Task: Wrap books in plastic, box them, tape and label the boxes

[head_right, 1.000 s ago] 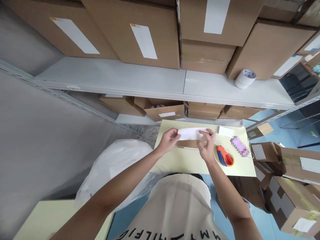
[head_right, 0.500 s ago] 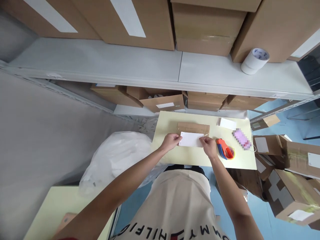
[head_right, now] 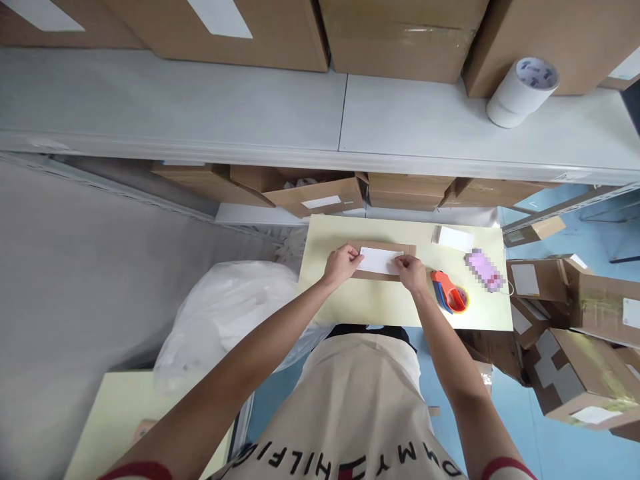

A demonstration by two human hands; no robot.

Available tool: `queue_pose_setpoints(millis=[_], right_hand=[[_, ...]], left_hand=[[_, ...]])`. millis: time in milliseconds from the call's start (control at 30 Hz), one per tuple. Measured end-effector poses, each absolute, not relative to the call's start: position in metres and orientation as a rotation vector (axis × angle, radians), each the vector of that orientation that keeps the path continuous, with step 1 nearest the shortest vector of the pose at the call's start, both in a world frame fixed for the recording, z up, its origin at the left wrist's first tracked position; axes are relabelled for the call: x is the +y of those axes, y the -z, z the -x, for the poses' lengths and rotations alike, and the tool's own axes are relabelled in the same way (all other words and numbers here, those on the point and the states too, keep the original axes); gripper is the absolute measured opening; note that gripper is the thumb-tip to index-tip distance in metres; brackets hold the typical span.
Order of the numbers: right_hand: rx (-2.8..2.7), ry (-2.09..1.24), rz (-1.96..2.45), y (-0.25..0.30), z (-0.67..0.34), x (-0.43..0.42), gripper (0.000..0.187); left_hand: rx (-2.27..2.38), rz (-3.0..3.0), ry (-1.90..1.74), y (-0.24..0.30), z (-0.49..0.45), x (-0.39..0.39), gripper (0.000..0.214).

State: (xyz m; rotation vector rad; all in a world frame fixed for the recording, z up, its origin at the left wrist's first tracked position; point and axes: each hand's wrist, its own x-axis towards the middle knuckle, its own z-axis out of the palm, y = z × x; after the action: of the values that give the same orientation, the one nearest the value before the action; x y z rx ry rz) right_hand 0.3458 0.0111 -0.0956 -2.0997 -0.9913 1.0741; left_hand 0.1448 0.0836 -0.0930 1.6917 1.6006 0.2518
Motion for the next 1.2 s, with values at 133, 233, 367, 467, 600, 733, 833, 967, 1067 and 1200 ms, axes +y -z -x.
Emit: queue_pose_setpoints(millis=[133,233,367,467,600,733,833,967,1067,1200], right_hand=[[-1.205,-1.04,2.221,0.092,-0.345,0.016,0.029],[-1.255,-1.023,2.264,0.091,-0.346,0.017,0.025],[-1.454,-0.908,2.291,0.092,-0.352,0.011,0.025],[-1.663,-0.699,2.279,0.091,-0.353,0.003,0.032],[-2.044,-0.473,2.023,0.095,-0.341,-0.005,0.054],[-2.373,-0.495,1.893,0.106,-0.331,-0.018,0.071],[-2.456,-0.46,1.906,0.111,-0.343,-0.034,0.075],[-2.366,-0.43,2.032,0.112,-0.372,-0.053,0.072],[-2.031,-0.518,2.193,0.118,-0.382,-0.055,0.073],[-1.363,-0.734,2.221,0.129,-0.371,-0.036,0.088]], left_hand=[[1.671,-1.85,-0.095,0.095,-0.148,0.088,0.007],[1.678,-1.904,-0.049,0.092,-0.148,0.09,0.013],[1.672,-2.03,0.149,0.08,-0.144,0.09,0.035],[1.633,-2.166,0.182,0.073,-0.141,0.089,0.039],[1.112,-2.519,-0.089,0.079,-0.141,0.082,0.04],[0.721,-2.614,0.02,0.098,-0.135,0.07,0.065],[0.643,-2.641,0.088,0.105,-0.117,0.068,0.072],[0.719,-2.597,0.045,0.107,-0.09,0.073,0.069],[1.034,-2.377,-0.078,0.114,-0.088,0.072,0.073],[1.468,-1.831,-0.356,0.132,-0.114,0.07,0.104]])
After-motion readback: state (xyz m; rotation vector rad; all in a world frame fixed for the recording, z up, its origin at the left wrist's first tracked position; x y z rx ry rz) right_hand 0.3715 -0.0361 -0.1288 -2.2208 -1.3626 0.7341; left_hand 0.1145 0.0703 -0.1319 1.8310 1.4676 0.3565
